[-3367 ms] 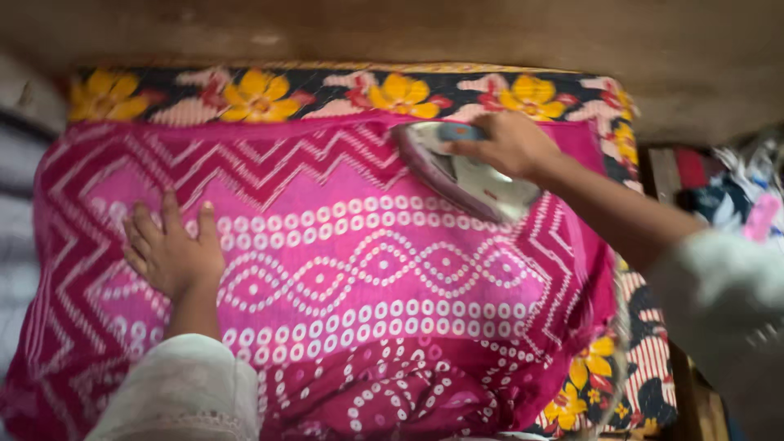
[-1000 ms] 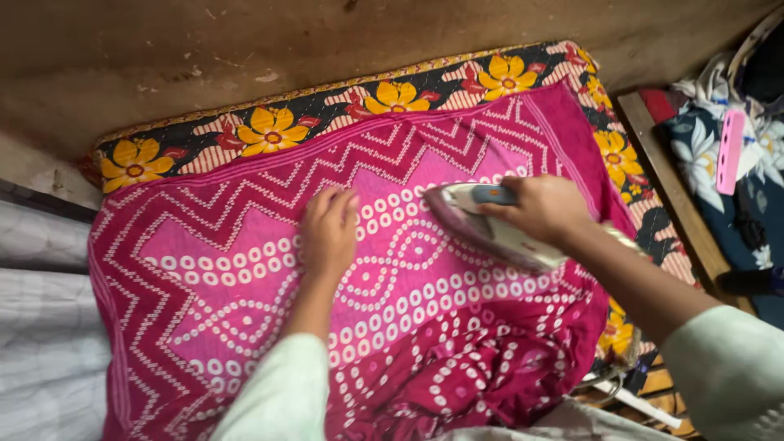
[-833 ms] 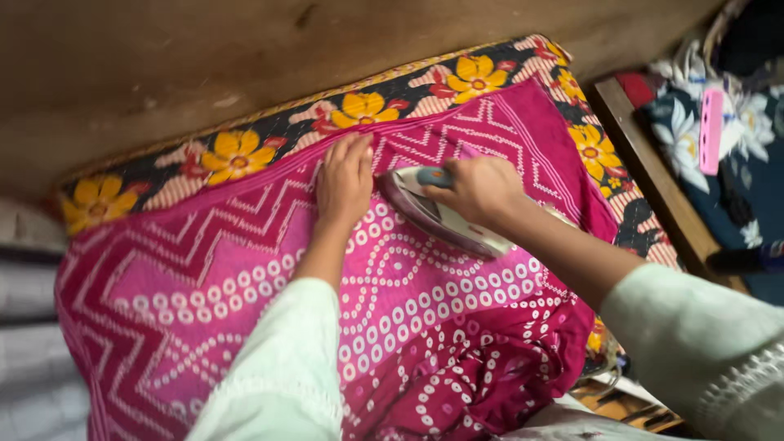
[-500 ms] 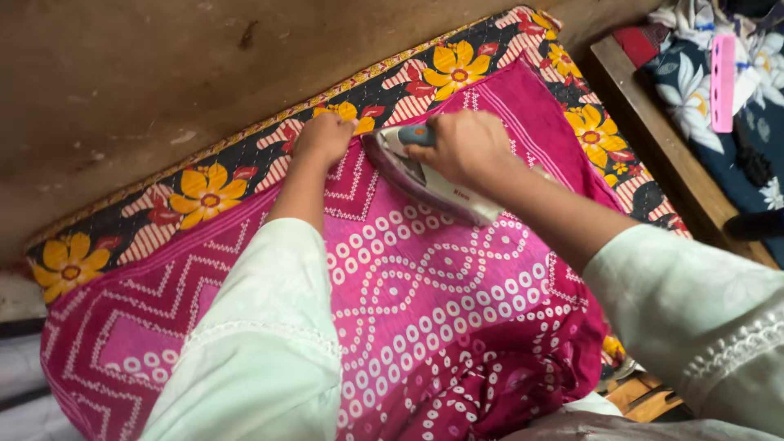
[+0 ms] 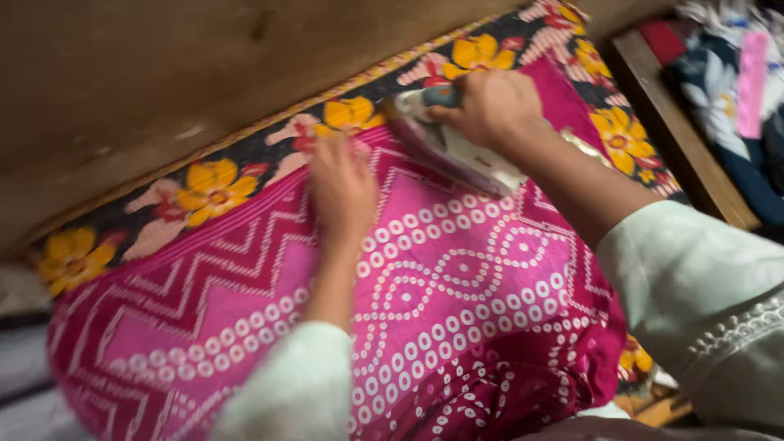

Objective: The person irons a pink patterned cloth on a floral-patterned ironing board. They repeatedly spread, smooth, and iron different sections of the fabric, then fold and reposition it to continue ironing.

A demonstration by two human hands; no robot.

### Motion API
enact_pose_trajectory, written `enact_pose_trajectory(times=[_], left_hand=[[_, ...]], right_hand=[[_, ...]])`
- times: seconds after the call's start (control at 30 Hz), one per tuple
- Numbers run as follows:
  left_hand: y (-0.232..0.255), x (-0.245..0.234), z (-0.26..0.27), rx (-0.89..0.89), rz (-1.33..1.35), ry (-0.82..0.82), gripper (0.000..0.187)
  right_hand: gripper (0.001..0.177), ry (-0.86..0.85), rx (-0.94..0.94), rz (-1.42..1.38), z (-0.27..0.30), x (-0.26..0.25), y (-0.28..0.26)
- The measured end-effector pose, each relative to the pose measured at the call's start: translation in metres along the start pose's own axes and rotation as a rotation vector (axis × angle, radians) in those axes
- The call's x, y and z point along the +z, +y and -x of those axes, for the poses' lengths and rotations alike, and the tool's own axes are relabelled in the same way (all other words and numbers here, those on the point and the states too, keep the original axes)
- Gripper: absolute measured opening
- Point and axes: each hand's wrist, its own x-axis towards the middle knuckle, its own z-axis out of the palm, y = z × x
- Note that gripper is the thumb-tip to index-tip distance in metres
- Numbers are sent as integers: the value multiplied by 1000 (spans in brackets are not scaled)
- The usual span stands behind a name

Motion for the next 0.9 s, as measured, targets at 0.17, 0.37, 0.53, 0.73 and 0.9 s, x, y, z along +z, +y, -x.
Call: enact_pose_trajectory(times=[0.17,0.37,0.53,0.73,0.9], left_hand=[[70,-51,136,-22,-193,-326,63],[88,-89,221,-48,-188,-331,55],[89,-88,226,-49,-196,-281,56],[133,-79,218,117,-249,-917,62],[210,-36,243,234,123,-846,51]], right_hand=[[69,-21,81,-34,15,-6,-2],[70,-157,182,-99,90,-2,19],[63,-273,422,-308,168,-6,43],[81,57,642,-879,230,13,111],[65,547,562,-1424,269,48,171]])
